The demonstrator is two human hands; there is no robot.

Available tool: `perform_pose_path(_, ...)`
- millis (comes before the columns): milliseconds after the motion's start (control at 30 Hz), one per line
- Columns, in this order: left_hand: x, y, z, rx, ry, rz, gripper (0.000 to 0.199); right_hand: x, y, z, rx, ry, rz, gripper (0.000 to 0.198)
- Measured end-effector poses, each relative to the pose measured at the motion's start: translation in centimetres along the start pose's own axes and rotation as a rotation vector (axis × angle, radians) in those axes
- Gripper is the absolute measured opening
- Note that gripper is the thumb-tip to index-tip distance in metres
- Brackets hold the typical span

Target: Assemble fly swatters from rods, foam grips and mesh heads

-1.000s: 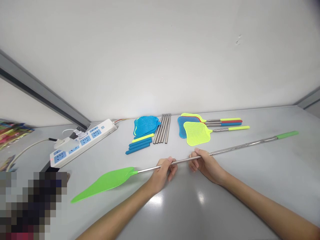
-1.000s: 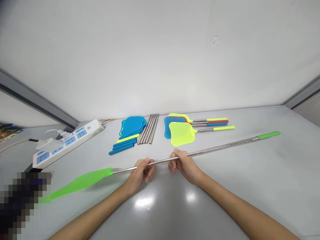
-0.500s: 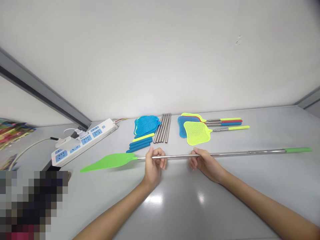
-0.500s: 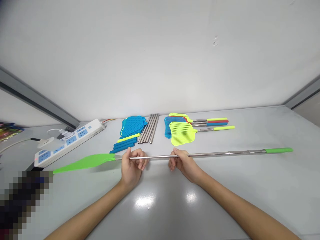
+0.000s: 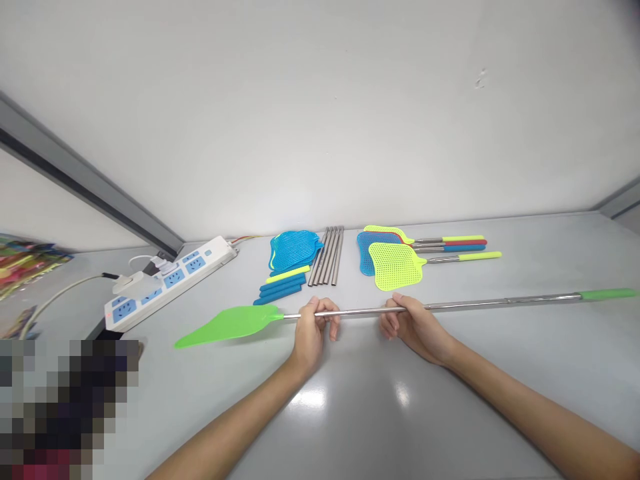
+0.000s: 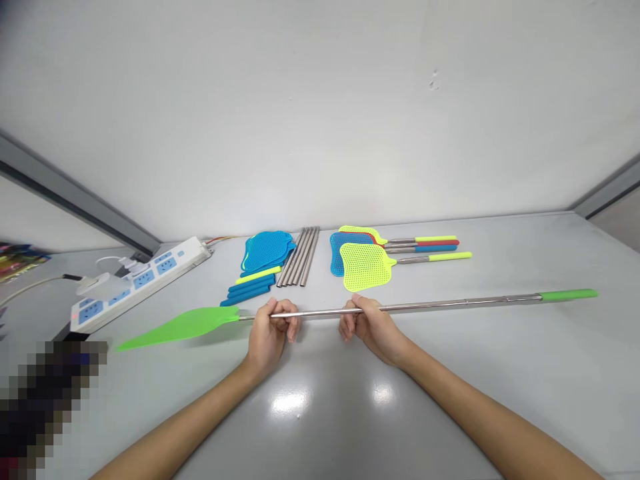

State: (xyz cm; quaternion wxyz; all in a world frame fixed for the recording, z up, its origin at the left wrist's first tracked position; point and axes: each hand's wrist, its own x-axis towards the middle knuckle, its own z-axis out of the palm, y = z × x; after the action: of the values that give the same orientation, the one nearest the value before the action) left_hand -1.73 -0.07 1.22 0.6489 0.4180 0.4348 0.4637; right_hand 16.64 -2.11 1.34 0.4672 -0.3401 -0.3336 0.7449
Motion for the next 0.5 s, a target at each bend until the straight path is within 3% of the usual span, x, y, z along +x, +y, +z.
perform_pose_path(233, -0.53, -0.36, -0.14, 0.101, -0.117, -0.003, 0.053, -0.16, 0.21, -0.03, -0.022, -0.027, -0.036, 0.049)
perform_pose_path(500, -1.06, -0.51, -0.02, 0.161, -0.161, -0.029, 0.058, -0.17, 0.58, 0.01, -0.077, -0.077, -0.065, 0.05)
